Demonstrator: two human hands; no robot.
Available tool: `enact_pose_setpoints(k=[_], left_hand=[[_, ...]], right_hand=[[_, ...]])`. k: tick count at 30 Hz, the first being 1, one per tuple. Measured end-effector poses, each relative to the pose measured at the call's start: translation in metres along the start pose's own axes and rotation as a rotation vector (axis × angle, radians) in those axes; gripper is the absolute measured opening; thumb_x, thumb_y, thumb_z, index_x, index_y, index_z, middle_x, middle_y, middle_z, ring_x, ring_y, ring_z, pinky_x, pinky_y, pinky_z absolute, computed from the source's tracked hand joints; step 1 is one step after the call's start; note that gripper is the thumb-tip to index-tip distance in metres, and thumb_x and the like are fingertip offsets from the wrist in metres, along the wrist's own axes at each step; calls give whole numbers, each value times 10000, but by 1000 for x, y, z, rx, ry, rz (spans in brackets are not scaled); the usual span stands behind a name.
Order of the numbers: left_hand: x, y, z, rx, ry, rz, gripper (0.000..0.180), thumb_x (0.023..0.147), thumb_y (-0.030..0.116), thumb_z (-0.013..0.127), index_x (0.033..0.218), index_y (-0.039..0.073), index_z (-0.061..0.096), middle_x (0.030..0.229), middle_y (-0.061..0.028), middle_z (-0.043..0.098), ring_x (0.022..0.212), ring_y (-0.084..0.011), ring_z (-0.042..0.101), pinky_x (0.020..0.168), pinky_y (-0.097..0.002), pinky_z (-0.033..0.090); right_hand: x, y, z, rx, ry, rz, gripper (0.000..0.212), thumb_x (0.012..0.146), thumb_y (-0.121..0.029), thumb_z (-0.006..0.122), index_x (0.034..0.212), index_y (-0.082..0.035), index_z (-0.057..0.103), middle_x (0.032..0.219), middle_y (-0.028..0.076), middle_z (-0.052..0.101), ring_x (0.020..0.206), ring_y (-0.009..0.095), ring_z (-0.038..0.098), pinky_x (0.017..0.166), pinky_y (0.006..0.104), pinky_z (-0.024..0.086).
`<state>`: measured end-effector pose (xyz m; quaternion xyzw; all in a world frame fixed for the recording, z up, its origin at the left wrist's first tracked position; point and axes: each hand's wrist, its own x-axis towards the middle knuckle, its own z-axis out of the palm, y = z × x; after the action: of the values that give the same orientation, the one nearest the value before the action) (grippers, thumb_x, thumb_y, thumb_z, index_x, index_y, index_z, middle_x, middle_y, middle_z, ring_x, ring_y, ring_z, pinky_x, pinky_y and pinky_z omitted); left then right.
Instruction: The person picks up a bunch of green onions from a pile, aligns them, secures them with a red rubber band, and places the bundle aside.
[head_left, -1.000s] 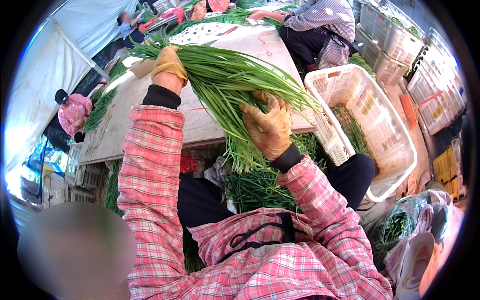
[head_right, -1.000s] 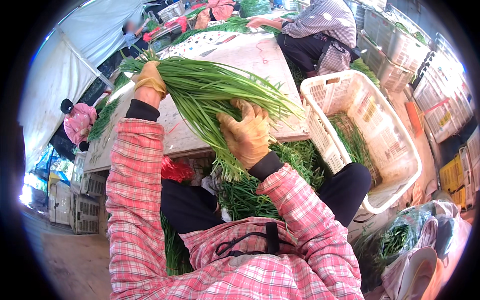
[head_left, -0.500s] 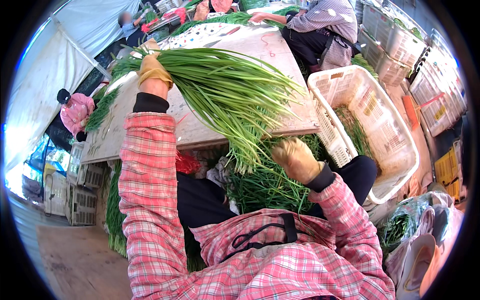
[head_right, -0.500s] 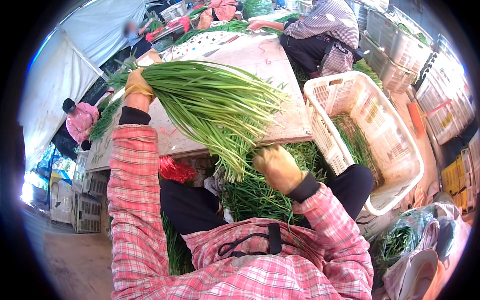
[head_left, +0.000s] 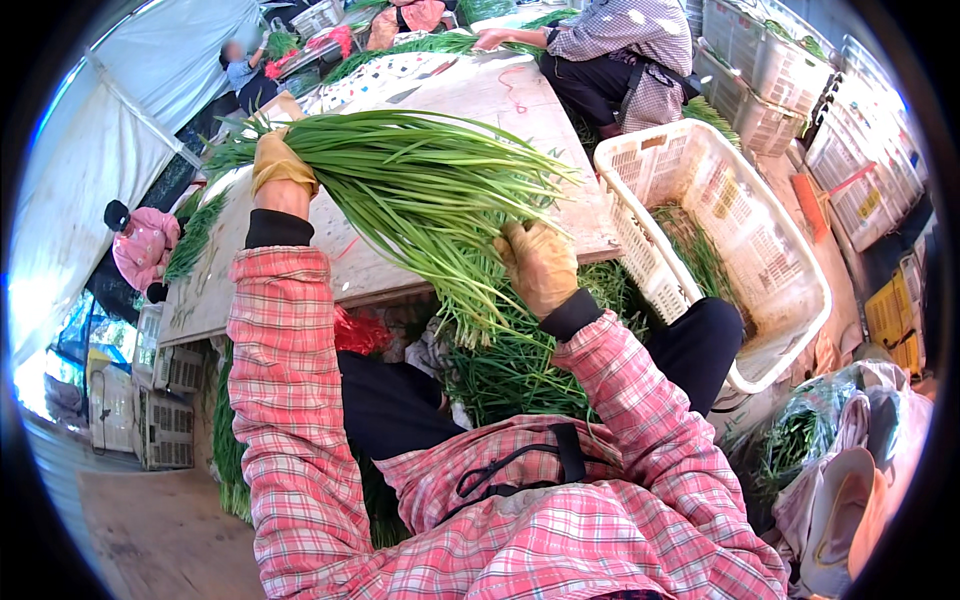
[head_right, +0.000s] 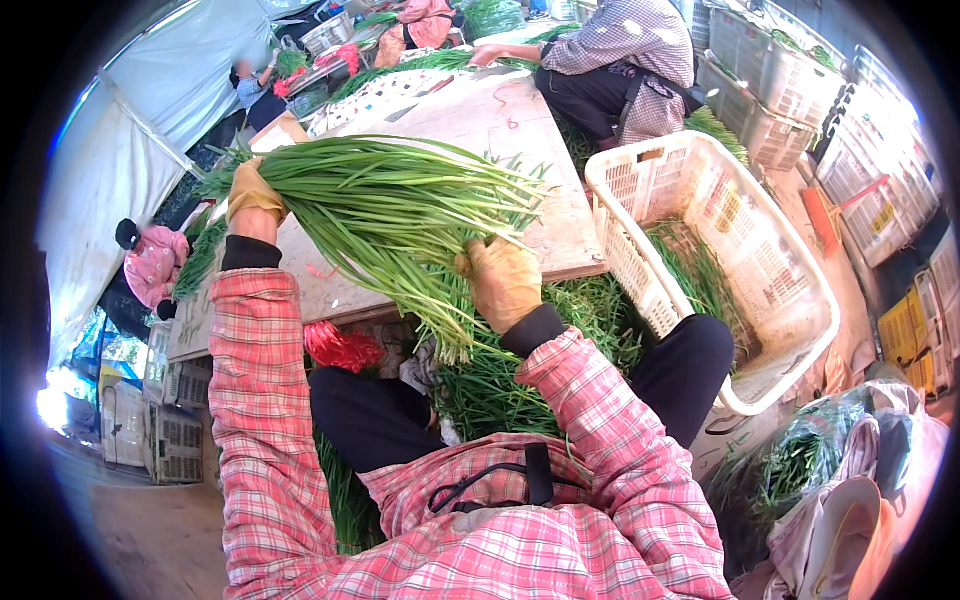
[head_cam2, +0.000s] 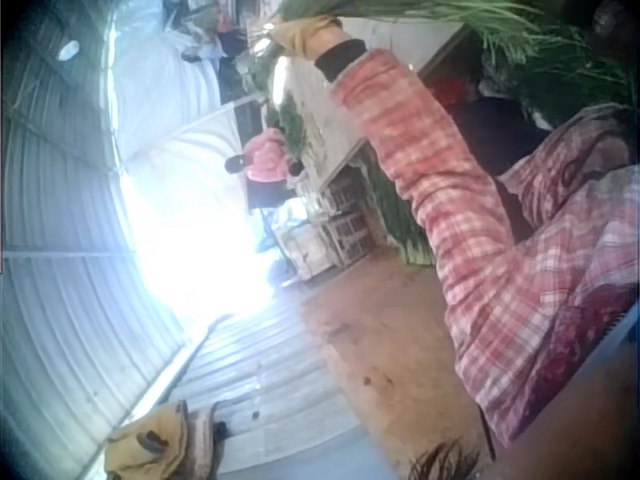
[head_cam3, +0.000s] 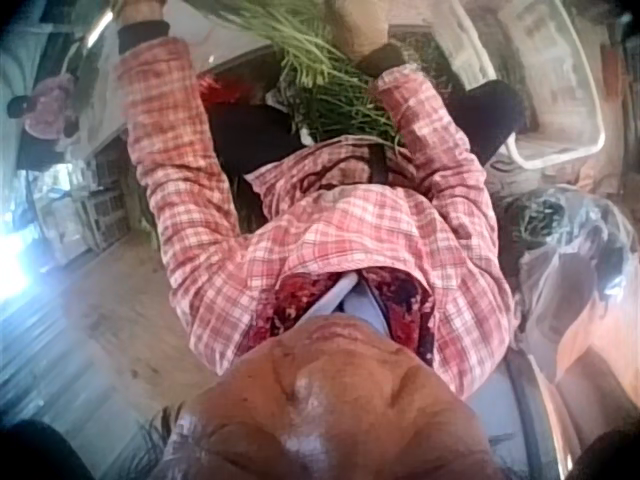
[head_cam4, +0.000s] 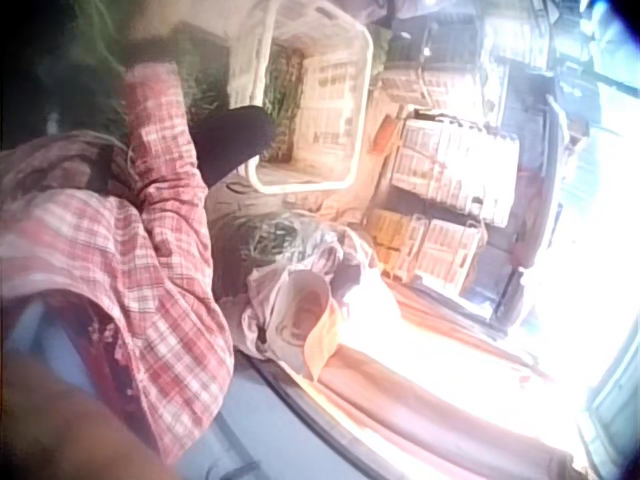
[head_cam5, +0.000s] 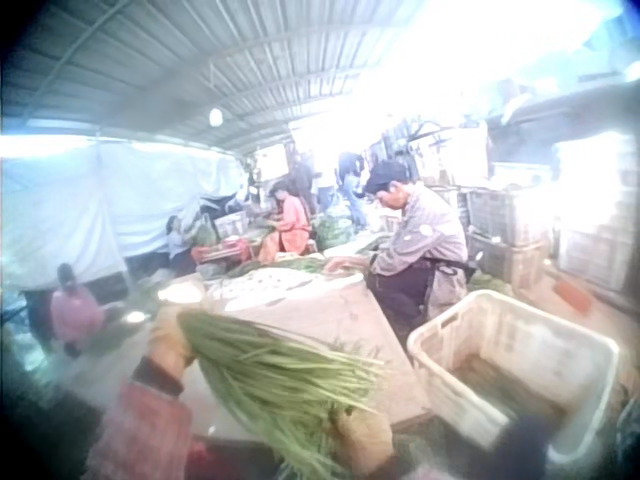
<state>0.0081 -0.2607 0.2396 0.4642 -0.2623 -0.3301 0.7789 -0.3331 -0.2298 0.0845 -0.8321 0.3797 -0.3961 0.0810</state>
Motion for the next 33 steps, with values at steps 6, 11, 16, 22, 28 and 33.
enact_pose_setpoints(k=[6, 11, 16, 22, 28, 33], left_hand=[[-32, -1, 13, -35, 202, -52, 266, 879, 182, 466, 896, -38, 613, 821, -111, 643, 693, -237, 613, 659, -345, 500], [-32, -16, 2, -3, 40, -29, 270, 878, 198, 477, 861, -27, 625, 807, -112, 643, 695, -241, 609, 665, -347, 498], [-34, -7, 17, -109, 135, -29, 275, 894, 192, 432, 900, -16, 611, 877, -124, 644, 717, -270, 608, 685, -360, 501], [-16, -19, 2, -169, 80, -58, 254, 886, 187, 446, 946, -18, 583, 891, -125, 641, 738, -288, 615, 685, -385, 506], [-27, -14, 3, -162, 75, -57, 259, 879, 183, 457, 933, -30, 596, 870, -133, 641, 717, -292, 614, 687, -385, 506], [-45, -45, 5, -111, 80, -100, 253, 873, 177, 465, 906, -24, 614, 852, -128, 640, 699, -274, 604, 685, -369, 498]], right_hand=[[-53, 27, -14, 382, -110, 59, 155, 874, -195, 568, 865, -47, 611, 692, 143, 610, 607, 289, 597, 534, 376, 454], [-101, 55, -19, 322, -282, 207, 112, 834, -148, 620, 872, -43, 624, 690, 122, 618, 606, 265, 604, 525, 359, 450], [-125, 78, -35, 81, -525, 96, 405, 731, -261, 728, 1068, -75, 601, 1018, 162, 640, 975, 316, 596, 864, 405, 462], [-28, 38, 8, 693, 28, 288, 701, 773, -351, 707, 1277, 57, 439, 1167, 243, 575, 1073, 323, 568, 901, 371, 440], [-25, 12, -10, 351, -190, 327, 388, 911, -360, 447, 952, -17, 624, 760, 240, 621, 711, 392, 612, 665, 466, 471], [-71, 34, -23, 164, -147, 271, 250, 893, -261, 489, 837, -41, 592, 658, 208, 593, 614, 393, 588, 571, 474, 462]])
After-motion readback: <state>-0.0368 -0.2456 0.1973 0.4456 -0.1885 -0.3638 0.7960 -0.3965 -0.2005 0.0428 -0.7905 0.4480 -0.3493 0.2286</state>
